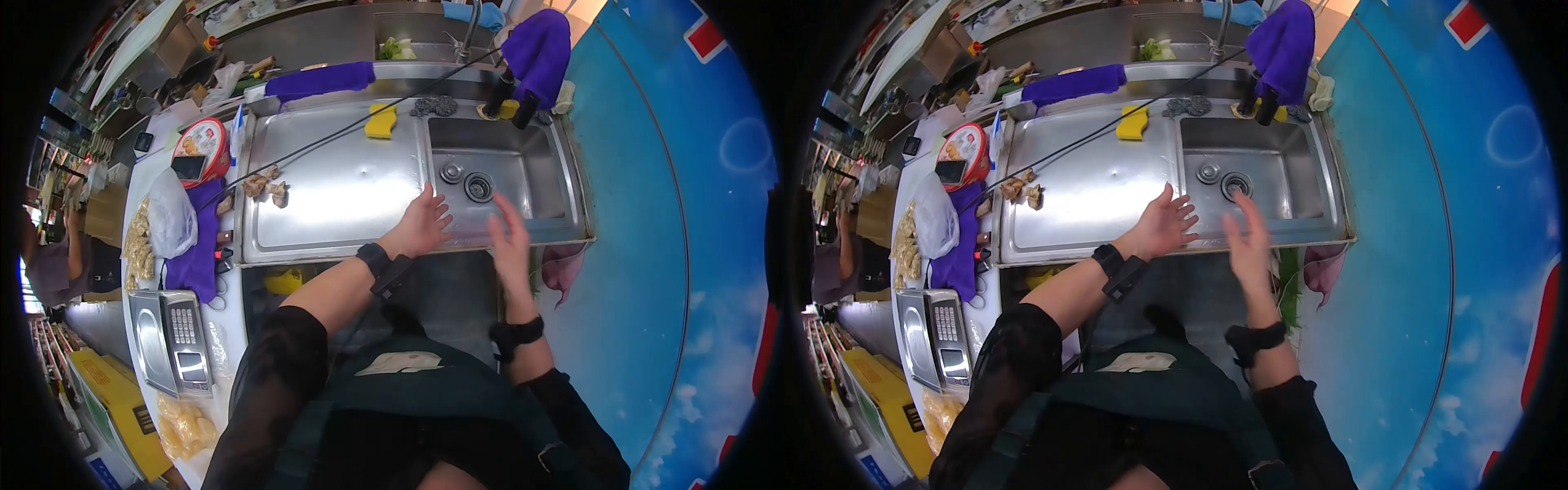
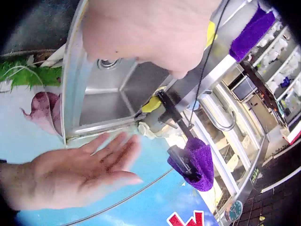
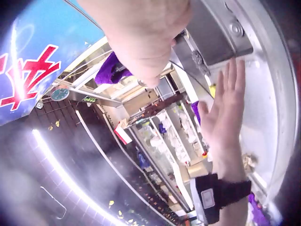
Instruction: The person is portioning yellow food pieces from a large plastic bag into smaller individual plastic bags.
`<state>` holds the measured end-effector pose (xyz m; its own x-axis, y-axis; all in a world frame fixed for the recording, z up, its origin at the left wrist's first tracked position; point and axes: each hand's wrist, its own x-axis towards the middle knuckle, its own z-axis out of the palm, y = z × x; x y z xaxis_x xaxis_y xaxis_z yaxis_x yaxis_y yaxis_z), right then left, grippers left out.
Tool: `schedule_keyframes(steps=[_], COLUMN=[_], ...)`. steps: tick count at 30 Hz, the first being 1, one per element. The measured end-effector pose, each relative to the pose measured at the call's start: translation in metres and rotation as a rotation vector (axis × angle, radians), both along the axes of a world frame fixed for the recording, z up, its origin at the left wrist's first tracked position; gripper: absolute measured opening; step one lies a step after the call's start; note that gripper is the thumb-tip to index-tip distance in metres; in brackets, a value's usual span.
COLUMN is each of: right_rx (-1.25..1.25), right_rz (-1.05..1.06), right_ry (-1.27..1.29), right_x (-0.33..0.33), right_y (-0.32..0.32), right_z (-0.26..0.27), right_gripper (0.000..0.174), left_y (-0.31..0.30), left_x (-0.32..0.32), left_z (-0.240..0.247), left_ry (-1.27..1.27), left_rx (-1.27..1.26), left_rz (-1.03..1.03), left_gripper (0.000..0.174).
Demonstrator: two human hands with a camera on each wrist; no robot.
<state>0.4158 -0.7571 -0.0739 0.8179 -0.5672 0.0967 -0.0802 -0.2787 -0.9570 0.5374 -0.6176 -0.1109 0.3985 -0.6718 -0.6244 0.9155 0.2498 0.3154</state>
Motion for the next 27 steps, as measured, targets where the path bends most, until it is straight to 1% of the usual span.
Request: schedule_keyframes(steps=[1,2,3,4,5,6,8,9,10,11,12,13,14,15,16,17,18,19,20,21,22,23,24,25,26,27], right_rx=[-0.248,-0.501,-0.502,-0.194,0.107,0.105,0.522,0.522,0.762,1.005,1.255,1.394,1.532,1.203,0.756,0.384,0.009,-0.208,-0.198,0.253,0.715,1.191,1.204,1.233,1.197,1.212], right_rz=[0.125,0.262,0.282,0.369,0.464,0.504,0.231,0.276,0.225,0.179,0.129,0.225,0.324,0.341,0.285,0.339,0.393,0.504,0.588,0.743,0.861,0.937,0.973,0.528,0.065,0.099], right_ry=[-0.126,-0.258,-0.265,-0.118,0.04,0.034,-0.051,-0.033,-0.133,-0.223,-0.309,-0.274,-0.236,-0.369,-0.38,-0.254,-0.164,-0.071,-0.08,-0.185,-0.262,-0.31,-0.276,-0.623,-0.947,-0.935], right_x=[0.013,0.028,0.047,0.066,0.079,0.079,0.06,0.058,0.056,0.06,0.063,0.061,0.06,0.057,0.056,0.051,0.049,0.085,0.086,0.079,0.072,0.066,0.069,0.078,0.088,0.091], right_y=[0.013,0.016,-0.001,-0.027,-0.046,-0.049,-0.043,-0.033,-0.02,-0.005,0.009,0.008,0.002,0.002,0.024,0.016,-0.011,-0.068,-0.058,-0.044,-0.029,-0.01,0.035,0.099,0.134,0.14], right_z=[-0.001,-0.001,-0.033,-0.093,-0.124,-0.114,-0.072,-0.057,-0.04,-0.02,-0.002,0.024,0.038,0.034,0.052,0.009,-0.063,-0.122,-0.122,-0.107,-0.086,-0.067,-0.042,-0.011,0.014,0.03], right_gripper=[0.038,0.042,0.042,0.044,0.046,0.046,0.056,0.056,0.059,0.062,0.065,0.067,0.07,0.071,0.067,0.07,0.074,0.073,0.073,0.092,0.112,0.133,0.133,0.124,0.116,0.116], left_y=[-0.017,-0.036,-0.044,-0.037,-0.035,-0.035,-0.044,-0.053,-0.059,-0.056,-0.048,-0.04,-0.032,-0.029,-0.033,-0.042,-0.063,-0.095,-0.118,-0.126,-0.11,-0.096,-0.081,-0.045,0.005,0.057], left_x=[-0.009,-0.016,-0.019,-0.023,-0.026,-0.026,-0.031,-0.027,-0.024,-0.017,-0.008,0.003,0.015,0.016,0.017,0.019,-0.011,-0.042,-0.045,-0.043,-0.046,-0.055,-0.067,-0.062,-0.036,-0.015], left_z=[0.001,0.003,0.005,0.029,0.054,0.077,0.111,0.101,0.08,0.058,0.033,0.022,0.025,0.025,0.006,-0.017,0.016,0.05,0.039,0.029,0.036,0.041,0.048,0.056,0.058,0.062], left_ry=[0.004,0.063,0.117,0.001,-0.079,-0.167,-0.856,-1.412,-1.918,-1.9,-1.878,-1.836,-1.555,-1.256,-1.264,-1.271,-1.065,-0.842,-0.843,-0.77,-0.736,-0.99,-1.232,-1.197,-1.708,-2.121], left_rx=[0.001,-0.121,-0.244,-0.295,-0.279,-0.251,-0.338,-0.029,0.352,0.415,0.534,0.648,0.686,0.693,0.332,-0.013,0.119,0.229,0.703,1.152,1.181,1.29,1.367,1.388,1.172,0.864], left_rz=[0.0,0.105,0.218,0.16,0.091,0.024,-0.009,-0.086,-0.178,-0.127,-0.327,-0.532,-0.508,-0.462,-0.328,-0.18,0.148,0.471,0.231,-0.047,0.007,0.408,0.813,0.839,0.357,-0.195], left_gripper=[0.081,0.075,0.07,0.059,0.059,0.06,0.059,0.064,0.07,0.07,0.072,0.074,0.075,0.076,0.078,0.08,0.084,0.089,0.088,0.088,0.088,0.086,0.084,0.084,0.085,0.085])
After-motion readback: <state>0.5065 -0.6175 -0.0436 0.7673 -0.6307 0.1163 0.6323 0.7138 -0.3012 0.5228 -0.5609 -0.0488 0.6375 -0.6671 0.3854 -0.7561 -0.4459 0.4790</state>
